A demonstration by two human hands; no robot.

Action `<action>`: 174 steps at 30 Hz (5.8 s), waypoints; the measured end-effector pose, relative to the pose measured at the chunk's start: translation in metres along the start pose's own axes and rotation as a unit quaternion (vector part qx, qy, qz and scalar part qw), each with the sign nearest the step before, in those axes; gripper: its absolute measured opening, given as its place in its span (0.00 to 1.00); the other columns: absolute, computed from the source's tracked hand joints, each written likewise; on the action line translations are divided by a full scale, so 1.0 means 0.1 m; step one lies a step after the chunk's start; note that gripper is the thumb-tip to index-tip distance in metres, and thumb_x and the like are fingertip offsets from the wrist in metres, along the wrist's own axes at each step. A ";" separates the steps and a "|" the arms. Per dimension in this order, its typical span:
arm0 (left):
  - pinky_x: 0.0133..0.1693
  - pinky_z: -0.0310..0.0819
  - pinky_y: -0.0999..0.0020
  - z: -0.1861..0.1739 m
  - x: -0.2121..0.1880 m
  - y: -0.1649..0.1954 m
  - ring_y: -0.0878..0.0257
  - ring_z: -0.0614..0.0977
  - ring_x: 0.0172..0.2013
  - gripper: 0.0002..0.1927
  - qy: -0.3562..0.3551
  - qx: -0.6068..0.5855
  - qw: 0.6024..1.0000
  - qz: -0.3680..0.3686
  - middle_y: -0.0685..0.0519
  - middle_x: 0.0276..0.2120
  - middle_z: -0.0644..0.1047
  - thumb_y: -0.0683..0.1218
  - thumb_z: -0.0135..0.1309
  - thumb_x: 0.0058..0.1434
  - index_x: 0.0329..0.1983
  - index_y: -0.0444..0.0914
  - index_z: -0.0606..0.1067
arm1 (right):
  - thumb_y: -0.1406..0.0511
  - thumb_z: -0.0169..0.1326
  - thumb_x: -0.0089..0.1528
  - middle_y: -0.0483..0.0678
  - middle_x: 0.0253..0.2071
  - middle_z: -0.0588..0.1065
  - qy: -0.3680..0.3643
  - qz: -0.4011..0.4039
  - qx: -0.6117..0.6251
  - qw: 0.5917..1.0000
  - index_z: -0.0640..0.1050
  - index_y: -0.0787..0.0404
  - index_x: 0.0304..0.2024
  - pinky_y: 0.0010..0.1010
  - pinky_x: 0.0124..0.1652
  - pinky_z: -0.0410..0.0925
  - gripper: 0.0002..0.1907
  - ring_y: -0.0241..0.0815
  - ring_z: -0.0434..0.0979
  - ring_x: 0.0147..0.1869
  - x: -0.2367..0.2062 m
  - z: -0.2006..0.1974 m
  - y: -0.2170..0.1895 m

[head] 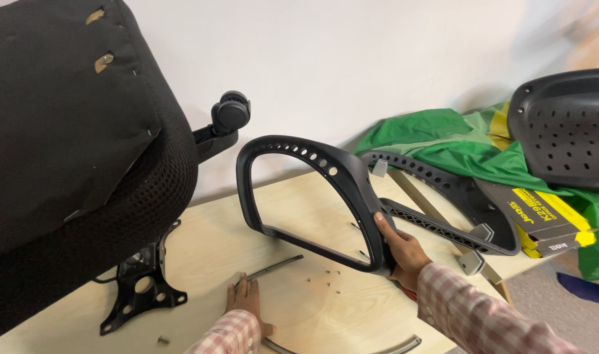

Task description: The person removes screws from a black office chair armrest frame using screwdrivers, working over a table with the chair base, seat, and loose screws laid out. They hold the armrest steady, unscrew fasteners one by one, and set the screwdriver down between screws.

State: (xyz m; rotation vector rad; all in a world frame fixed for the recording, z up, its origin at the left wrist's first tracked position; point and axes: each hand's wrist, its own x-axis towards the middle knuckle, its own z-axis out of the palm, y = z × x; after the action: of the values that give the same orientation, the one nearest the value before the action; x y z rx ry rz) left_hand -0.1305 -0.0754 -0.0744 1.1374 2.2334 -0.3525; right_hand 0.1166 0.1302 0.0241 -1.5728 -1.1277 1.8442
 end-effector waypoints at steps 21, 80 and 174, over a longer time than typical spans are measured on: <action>0.75 0.38 0.58 -0.20 -0.22 0.17 0.50 0.35 0.78 0.62 -0.012 -0.066 0.998 -0.008 0.52 0.79 0.29 0.62 0.63 0.59 0.79 0.40 0.34 | 0.44 0.50 0.66 0.48 0.45 0.78 -0.022 0.158 -0.034 0.987 0.78 0.57 0.43 0.42 0.53 0.74 0.24 0.43 0.79 0.50 0.13 -0.02 0.33; 0.75 0.37 0.54 0.45 -1.43 0.98 0.64 0.70 0.60 0.13 0.132 -0.086 0.984 0.084 0.61 0.49 0.72 0.45 0.58 0.62 0.49 0.52 0.74 | 0.63 0.55 0.62 0.42 0.65 0.66 -0.113 -0.235 -0.610 0.748 0.78 0.52 0.52 0.33 0.62 0.71 0.15 0.45 0.75 0.64 -0.71 -1.52 0.88; 0.72 0.28 0.37 -0.70 -0.34 1.68 0.55 0.54 0.72 0.34 0.252 -0.274 0.923 0.101 0.54 0.65 0.63 0.67 0.58 0.54 0.60 0.50 0.72 | 0.71 0.51 0.56 0.48 0.39 0.76 -0.106 0.000 0.121 0.987 0.72 0.64 0.43 0.31 0.52 0.73 0.12 0.42 0.79 0.40 1.59 -1.82 -0.94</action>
State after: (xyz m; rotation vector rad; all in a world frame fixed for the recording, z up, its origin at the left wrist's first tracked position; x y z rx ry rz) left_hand -0.0079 0.0369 0.0073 1.2088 2.3686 0.6908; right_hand 0.2386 0.3590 0.0074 -1.2654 -0.9467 2.0986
